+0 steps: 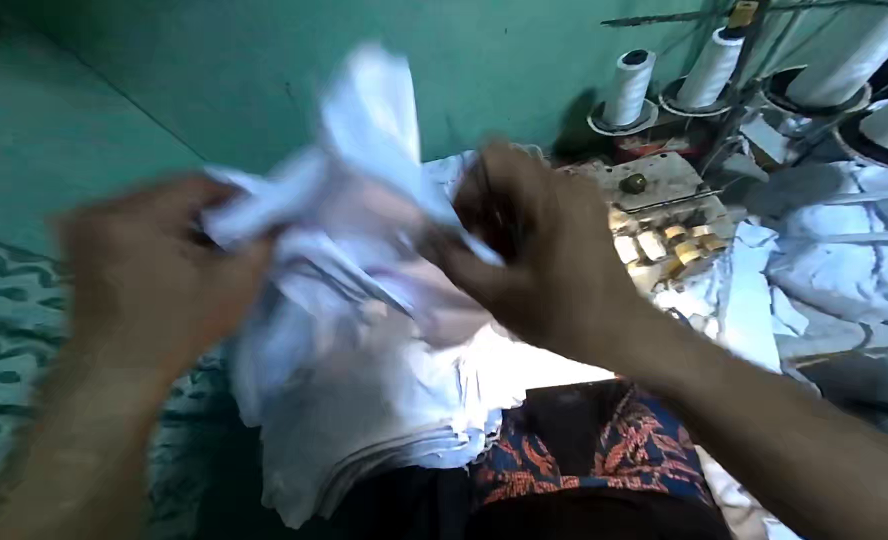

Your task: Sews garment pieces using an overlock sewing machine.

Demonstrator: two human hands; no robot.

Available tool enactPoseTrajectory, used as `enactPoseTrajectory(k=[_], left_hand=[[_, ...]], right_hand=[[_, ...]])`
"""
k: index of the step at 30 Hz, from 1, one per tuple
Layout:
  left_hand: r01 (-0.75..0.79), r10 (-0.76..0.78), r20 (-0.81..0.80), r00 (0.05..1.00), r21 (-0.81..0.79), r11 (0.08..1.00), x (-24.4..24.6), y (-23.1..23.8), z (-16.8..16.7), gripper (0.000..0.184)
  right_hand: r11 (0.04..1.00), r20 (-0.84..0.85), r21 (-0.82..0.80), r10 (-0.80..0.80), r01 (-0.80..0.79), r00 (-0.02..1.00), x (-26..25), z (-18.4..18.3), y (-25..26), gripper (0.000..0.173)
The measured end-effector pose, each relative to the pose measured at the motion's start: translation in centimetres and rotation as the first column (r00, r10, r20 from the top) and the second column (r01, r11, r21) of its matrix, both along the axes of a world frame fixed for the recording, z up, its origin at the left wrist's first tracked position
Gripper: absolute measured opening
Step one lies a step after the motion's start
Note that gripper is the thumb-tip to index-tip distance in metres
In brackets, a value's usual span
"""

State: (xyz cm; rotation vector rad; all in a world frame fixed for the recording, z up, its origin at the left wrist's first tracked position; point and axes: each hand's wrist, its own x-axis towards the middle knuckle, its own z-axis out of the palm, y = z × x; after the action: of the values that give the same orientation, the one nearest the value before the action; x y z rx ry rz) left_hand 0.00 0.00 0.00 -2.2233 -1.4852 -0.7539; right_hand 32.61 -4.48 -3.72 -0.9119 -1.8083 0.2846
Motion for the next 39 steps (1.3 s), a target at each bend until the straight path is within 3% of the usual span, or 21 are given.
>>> enactPoseTrajectory(k=[2,3,5,7,9,11,13,16,19,22,25,28,31,34,37,39], left_hand=[[-0.061,0.058,-0.019,0.998,-0.245,0.968,3.0,-0.5,-3.6,0.023],[-0.045,0.042,-0.017,0.999,-0.293,0.955,3.6,0.2,-5.6,0.024],[0.146,-0.129,0.073,0.989,-0.315,0.938,4.5,1.8,-8.8,0.033],[0.436,-0.368,0.256,0.894,-0.3,0.849,6.9,3.8,-11.4,0.042],[0.652,-0.486,0.476,0.733,-0.287,0.701,10.2,5.4,-13.0,0.04],[0.806,-0.487,0.692,0.533,-0.242,0.54,13.5,6.8,-14.6,0.045],[0.853,-0.379,0.818,0.434,-0.238,0.464,16.5,7.6,-16.3,0.044],[0.813,-0.273,0.825,0.495,-0.328,0.481,19.7,8.7,-18.9,0.036],[0.58,-0.278,0.544,0.792,-0.528,0.62,21.6,8.8,-19.4,0.021],[0.346,-0.328,0.14,0.934,-0.58,0.738,23.2,9.1,-19.8,0.012],[0.279,-0.321,0.001,0.947,-0.495,0.823,24.8,9.4,-20.3,0.019],[0.307,-0.342,-0.03,0.939,-0.368,0.878,26.3,9.7,-20.3,0.024],[0.344,-0.357,-0.009,0.934,-0.246,0.906,26.0,9.6,-21.0,0.031],[0.383,-0.368,0.106,0.924,-0.297,0.875,24.5,7.1,-21.5,0.06],[0.343,-0.316,0.136,0.939,-0.341,0.875,22.4,2.6,-23.9,0.087],[0.353,-0.295,0.2,0.934,-0.39,0.851,20.9,0.6,-26.0,0.078]], right_hand=[[0.983,0.197,-0.08,-0.145,0.163,0.97,2.6,-7.8,-1.3,0.025],[0.969,0.242,-0.12,-0.18,0.214,0.953,3.6,-11.4,-2.0,0.03],[0.956,0.221,-0.178,-0.193,0.234,0.956,4.8,-16.9,-3.2,0.03],[0.959,0.04,-0.246,-0.137,0.143,0.99,5.4,-20.1,-4.0,0.022],[0.933,-0.213,-0.358,-0.104,0.021,0.971,5.5,-21.8,-4.7,0.016],[0.908,-0.422,-0.415,-0.133,-0.061,0.897,5.6,-22.7,-5.1,0.019],[0.864,-0.566,-0.483,-0.187,-0.139,0.803,6.0,-23.5,-5.3,0.02],[0.704,-0.702,-0.636,-0.359,-0.316,0.615,7.0,-24.0,-6.2,0.014],[0.533,-0.681,-0.732,-0.582,-0.424,0.444,8.2,-24.5,-7.4,0.011],[0.489,-0.647,-0.761,-0.622,-0.427,0.441,9.5,-25.6,-8.8,0.015],[0.512,-0.63,-0.777,-0.625,-0.367,0.46,9.8,-25.9,-9.4,0.017],[0.526,-0.57,-0.812,-0.618,-0.253,0.542,9.9,-25.7,-8.6,0.017],[0.534,-0.434,-0.84,-0.544,-0.102,0.718,11.1,-26.0,-8.4,0.02],[0.628,-0.203,-0.752,-0.511,0.202,0.835,14.6,-26.4,-9.9,0.026],[0.65,0.065,-0.515,-0.621,0.559,0.781,19.9,-25.7,-11.8,0.023],[0.608,0.257,-0.375,-0.657,0.7,0.709,23.4,-25.2,-12.8,0.025]])
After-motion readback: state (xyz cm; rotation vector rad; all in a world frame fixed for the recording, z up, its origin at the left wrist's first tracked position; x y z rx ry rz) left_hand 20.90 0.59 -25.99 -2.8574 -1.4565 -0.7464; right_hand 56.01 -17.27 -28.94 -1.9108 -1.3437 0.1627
